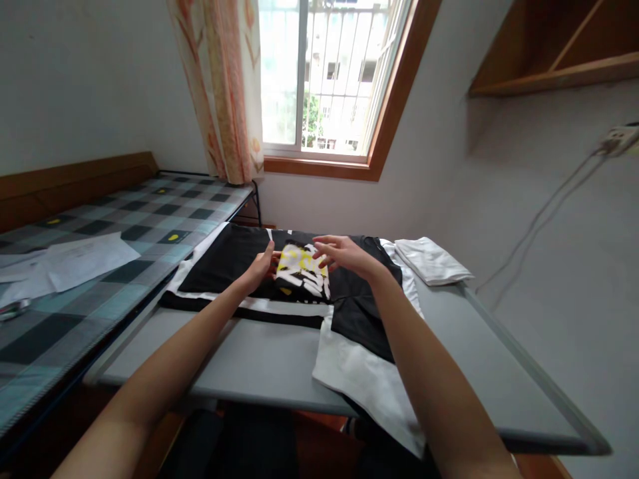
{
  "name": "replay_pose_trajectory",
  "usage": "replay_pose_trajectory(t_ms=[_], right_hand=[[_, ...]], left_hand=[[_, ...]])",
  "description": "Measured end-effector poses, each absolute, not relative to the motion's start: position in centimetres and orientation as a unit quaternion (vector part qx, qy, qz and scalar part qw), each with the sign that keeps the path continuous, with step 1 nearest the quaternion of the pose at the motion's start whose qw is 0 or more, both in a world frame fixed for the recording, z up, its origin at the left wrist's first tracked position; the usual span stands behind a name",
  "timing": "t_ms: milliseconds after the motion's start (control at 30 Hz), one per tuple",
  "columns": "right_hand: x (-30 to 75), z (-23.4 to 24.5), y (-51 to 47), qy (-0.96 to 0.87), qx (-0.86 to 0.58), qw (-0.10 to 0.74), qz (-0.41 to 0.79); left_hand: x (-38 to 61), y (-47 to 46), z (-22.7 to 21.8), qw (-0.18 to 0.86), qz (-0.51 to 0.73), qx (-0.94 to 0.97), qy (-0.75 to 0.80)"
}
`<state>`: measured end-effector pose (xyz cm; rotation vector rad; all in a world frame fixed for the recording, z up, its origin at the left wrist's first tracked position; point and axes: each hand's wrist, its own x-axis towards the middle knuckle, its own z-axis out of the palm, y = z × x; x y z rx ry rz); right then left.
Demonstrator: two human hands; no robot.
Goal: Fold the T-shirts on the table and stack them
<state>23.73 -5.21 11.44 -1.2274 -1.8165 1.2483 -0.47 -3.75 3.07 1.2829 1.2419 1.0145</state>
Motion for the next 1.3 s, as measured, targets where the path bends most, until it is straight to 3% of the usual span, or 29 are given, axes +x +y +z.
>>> replay_pose_trajectory(t_ms=[267,500,700,800,967,1167,1300], right_hand=[[23.8,1.3,-4.5,-0.741,-0.518,0.389,0.175],[23.7,-0.9,-4.8,-0.772,-0.527,0.328,0.136],[23.6,-0.7,-5.1,-0.79,-0.517,0.313,0.105],[23.5,-0.8,-5.2,-0.811,-0.508,0.268,0.11],[23.6,-1.1,-5.0,-0.802,-0.499,0.302,0.132],[23.9,-1.1,-4.5,-0.751,-0.486,0.419,0.156],[24.3,-1.0,-4.4,-0.729,-0.485,0.46,0.145]], left_hand=[[0.1,-4.1,2.9,0.464,0.448,0.548,0.532],[-0.1,-4.1,2.9,0.373,0.344,0.612,0.606],[-0.6,-4.5,3.5,0.177,0.183,0.677,0.691],[-0.6,-4.8,3.8,0.134,0.105,0.678,0.715],[-0.7,-4.3,3.4,0.165,0.117,0.684,0.701],[-0.5,-4.4,3.4,0.339,0.309,0.643,0.614],[0.1,-5.1,3.6,0.405,0.358,0.651,0.533]])
